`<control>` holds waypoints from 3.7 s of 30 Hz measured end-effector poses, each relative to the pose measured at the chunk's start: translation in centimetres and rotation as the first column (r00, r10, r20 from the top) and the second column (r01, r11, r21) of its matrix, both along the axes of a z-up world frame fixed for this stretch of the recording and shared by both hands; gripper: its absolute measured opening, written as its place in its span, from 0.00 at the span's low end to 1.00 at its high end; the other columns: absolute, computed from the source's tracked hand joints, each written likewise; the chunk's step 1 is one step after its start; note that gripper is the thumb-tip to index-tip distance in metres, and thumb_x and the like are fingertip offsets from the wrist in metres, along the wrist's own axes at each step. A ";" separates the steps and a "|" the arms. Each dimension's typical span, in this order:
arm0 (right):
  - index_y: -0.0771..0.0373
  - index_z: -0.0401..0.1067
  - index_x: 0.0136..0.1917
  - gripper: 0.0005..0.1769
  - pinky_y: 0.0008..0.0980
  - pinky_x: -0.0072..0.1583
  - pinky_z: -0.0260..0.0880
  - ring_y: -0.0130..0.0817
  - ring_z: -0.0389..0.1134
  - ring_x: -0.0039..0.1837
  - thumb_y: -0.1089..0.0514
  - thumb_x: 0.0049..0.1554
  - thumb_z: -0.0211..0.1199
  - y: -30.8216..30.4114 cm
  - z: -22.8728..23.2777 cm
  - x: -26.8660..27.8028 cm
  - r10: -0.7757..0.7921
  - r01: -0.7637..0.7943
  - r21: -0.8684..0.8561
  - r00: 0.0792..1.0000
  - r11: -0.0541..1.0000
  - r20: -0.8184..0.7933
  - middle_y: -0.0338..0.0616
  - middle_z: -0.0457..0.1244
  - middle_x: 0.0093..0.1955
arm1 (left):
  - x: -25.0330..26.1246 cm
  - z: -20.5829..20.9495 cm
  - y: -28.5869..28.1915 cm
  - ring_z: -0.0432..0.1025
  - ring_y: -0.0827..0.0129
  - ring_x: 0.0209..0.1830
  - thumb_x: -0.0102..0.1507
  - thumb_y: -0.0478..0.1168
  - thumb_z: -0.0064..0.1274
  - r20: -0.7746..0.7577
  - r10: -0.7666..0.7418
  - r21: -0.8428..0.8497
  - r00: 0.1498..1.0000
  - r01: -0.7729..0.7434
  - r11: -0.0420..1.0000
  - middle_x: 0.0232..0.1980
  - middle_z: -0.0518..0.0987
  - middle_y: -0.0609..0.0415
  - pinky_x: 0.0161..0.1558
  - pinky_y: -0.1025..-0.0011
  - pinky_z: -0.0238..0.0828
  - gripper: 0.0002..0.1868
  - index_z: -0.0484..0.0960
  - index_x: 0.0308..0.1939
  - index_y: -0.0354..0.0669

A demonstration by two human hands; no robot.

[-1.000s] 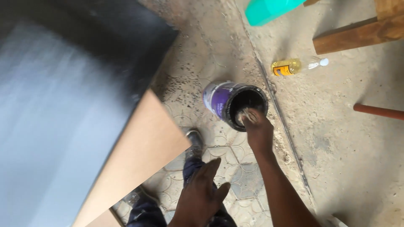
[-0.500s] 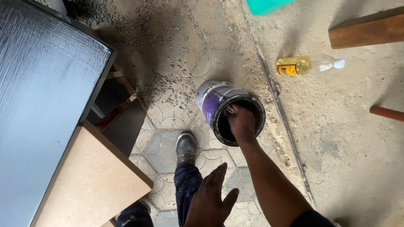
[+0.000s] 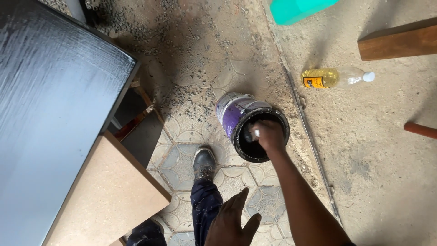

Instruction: Applying black stain to wooden furniture panels using a sponge and organizing the finished pieces.

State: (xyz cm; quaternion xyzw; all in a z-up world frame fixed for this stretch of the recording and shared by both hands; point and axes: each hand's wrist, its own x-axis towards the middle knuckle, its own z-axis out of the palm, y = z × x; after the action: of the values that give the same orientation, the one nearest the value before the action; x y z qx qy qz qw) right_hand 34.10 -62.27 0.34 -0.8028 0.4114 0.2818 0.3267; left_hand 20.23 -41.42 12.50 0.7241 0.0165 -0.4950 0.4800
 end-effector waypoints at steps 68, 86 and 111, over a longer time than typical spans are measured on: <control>0.61 0.72 0.40 0.13 0.26 0.27 0.42 0.27 0.52 0.26 0.53 0.60 0.53 -0.1 2.6 0.2 -0.246 0.305 0.226 0.935 0.925 -0.256 0.45 0.63 0.30 | 4.3 -3.6 0.4 0.62 0.71 0.79 0.62 0.50 0.51 -0.365 0.482 0.167 0.796 -0.454 0.875 0.79 0.68 0.60 0.74 0.68 0.55 0.39 0.59 0.78 0.57; 0.53 0.79 0.47 0.13 0.33 0.38 0.60 0.29 0.67 0.38 0.43 0.57 0.64 1.2 8.7 -0.4 0.071 -0.070 -0.034 0.997 0.997 0.041 0.36 0.72 0.38 | 10.0 -6.6 -4.8 0.58 0.70 0.80 0.63 0.41 0.46 -0.453 0.645 0.033 0.615 -0.711 0.702 0.79 0.67 0.55 0.73 0.72 0.50 0.41 0.52 0.81 0.49; 0.51 0.81 0.45 0.13 0.43 0.44 0.66 0.44 0.75 0.45 0.44 0.51 0.68 -0.4 -1.7 -0.8 0.146 -0.145 -0.141 0.989 0.979 -0.004 0.43 0.74 0.43 | 7.7 -5.0 -3.0 0.60 0.65 0.80 0.64 0.42 0.49 -0.399 0.660 -0.012 0.637 -0.723 0.691 0.81 0.63 0.52 0.76 0.66 0.55 0.38 0.56 0.79 0.47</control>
State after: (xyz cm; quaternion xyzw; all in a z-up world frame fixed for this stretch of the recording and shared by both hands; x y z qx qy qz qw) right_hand 33.25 -62.67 -1.35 -0.8528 0.3695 0.2724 0.2489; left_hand 27.97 -44.43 7.52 0.5133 0.3391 -0.3969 0.6811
